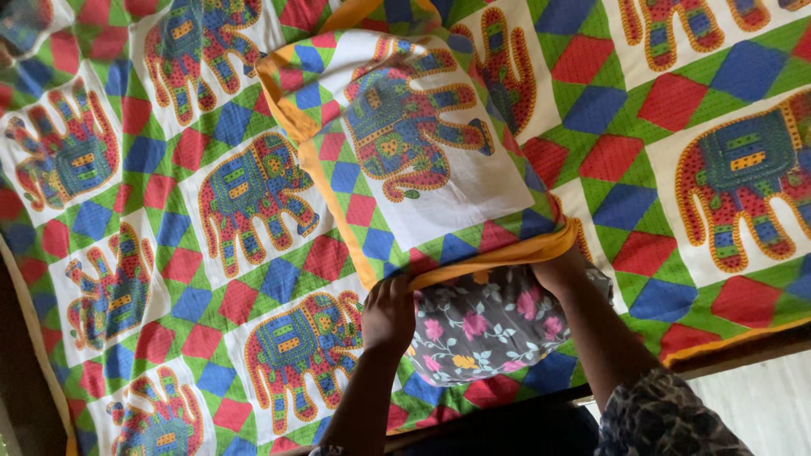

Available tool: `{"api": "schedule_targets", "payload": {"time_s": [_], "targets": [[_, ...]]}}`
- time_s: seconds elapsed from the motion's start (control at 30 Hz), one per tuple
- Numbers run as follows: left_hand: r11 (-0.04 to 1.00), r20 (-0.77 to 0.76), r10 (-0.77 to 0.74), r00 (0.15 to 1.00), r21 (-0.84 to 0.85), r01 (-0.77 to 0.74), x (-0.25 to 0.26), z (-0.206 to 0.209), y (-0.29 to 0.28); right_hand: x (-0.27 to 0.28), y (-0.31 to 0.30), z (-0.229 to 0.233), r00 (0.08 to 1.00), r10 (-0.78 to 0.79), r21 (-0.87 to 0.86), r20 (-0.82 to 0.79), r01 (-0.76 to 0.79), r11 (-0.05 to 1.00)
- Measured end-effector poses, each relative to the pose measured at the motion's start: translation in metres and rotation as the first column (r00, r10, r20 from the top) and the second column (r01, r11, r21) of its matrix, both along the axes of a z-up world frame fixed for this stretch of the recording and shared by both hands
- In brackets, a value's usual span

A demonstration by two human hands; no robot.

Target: The person puts a pillow inside a pillowcase by hand on a bed.

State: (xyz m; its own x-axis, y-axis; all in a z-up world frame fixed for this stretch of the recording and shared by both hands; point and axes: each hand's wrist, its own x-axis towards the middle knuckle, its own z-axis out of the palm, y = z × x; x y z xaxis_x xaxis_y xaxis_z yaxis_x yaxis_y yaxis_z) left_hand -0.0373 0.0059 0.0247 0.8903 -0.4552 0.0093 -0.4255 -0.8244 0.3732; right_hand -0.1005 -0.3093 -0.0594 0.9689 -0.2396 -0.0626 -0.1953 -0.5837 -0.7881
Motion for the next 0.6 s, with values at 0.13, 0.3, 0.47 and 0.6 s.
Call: {"api": "schedule_targets", "payload": {"time_s": [0.13, 0.3, 0.47, 0.6], "targets": [[0.997, -0.099, -0.03, 0.995, -0.076, 0.023, -0.003, -0.008, 0.024, -0.003, 0.007, 0.028, 0.991, -0.035, -0.189, -0.127, 0.01, 0.982], [0.998, -0.054, -0.057, 0.997, -0.013, 0.057, -0.011, -0.013, 0.045, -0.011, 0.037, 0.047, 0.939, -0.256, -0.359, -0.23, 0.163, 0.919], [0.973, -0.129, 0.143, 0.981, 0.2, -0.116, -0.029, -0.016, 0.072, -0.029, 0.098, 0.078, 0.957, -0.228, -0.359, 0.177, 0.278, 0.891], [0.946, -0.102, 0.211, 0.972, 0.273, -0.177, -0.033, -0.025, 0.076, -0.042, 0.166, 0.084, 0.981, -0.097, -0.394, 0.17, 0.158, 0.905]]}}
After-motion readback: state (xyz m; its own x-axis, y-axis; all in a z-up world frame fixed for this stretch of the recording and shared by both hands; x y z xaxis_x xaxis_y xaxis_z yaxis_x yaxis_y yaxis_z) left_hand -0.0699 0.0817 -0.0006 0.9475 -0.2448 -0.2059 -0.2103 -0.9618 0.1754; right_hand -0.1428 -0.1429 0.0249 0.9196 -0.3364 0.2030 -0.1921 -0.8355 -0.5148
